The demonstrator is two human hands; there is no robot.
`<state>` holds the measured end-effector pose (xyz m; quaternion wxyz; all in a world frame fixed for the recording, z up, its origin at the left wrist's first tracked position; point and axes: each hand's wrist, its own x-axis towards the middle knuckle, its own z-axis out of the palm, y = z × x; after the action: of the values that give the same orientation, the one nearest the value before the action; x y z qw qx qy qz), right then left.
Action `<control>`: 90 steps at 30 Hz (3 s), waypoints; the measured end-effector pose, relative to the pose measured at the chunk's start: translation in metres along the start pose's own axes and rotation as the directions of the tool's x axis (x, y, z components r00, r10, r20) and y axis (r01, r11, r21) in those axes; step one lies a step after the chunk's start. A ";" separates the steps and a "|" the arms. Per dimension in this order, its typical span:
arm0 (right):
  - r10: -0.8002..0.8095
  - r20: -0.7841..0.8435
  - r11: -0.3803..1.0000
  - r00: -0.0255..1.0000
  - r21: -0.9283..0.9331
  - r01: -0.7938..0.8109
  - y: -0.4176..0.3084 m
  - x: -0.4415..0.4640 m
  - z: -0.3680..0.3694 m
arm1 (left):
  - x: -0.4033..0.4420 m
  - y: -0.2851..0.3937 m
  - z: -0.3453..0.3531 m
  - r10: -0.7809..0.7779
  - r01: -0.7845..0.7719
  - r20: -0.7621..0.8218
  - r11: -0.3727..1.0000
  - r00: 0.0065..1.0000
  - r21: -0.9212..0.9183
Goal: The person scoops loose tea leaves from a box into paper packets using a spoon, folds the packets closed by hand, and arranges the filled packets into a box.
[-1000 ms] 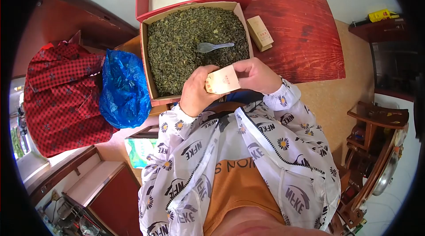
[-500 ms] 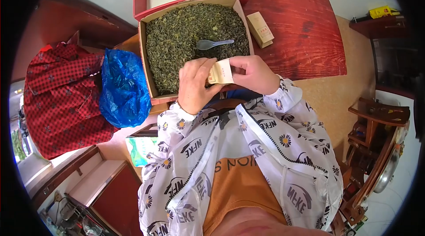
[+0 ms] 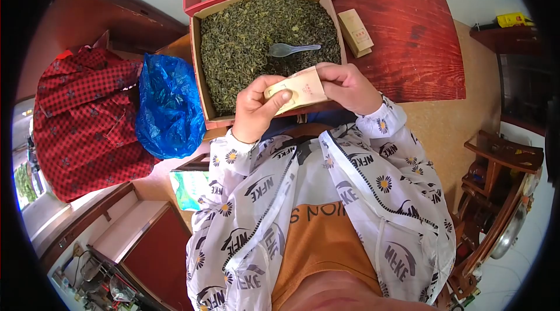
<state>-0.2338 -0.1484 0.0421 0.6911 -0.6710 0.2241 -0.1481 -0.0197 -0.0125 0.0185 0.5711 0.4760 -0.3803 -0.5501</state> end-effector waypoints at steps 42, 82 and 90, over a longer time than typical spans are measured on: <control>-0.111 -0.003 0.936 0.994 -0.337 0.103 -0.012 0.000 0.039 | 0.008 0.026 0.022 0.256 -0.234 0.093 0.601 0.962 0.764; -0.370 -0.261 0.837 0.891 -0.511 0.198 0.029 0.081 0.020 | 0.001 -0.041 -0.028 0.331 -0.216 -0.224 0.882 0.917 0.418; -0.487 -0.187 0.495 0.853 -0.864 0.093 0.046 0.065 -0.005 | 0.005 -0.043 -0.027 0.405 -0.249 -0.237 0.832 0.883 0.495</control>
<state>-0.1850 -0.1831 -0.0109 0.1910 -0.8968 0.2863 -0.2780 -0.0051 -0.0119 -0.0305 0.5871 0.6076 -0.4723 -0.2511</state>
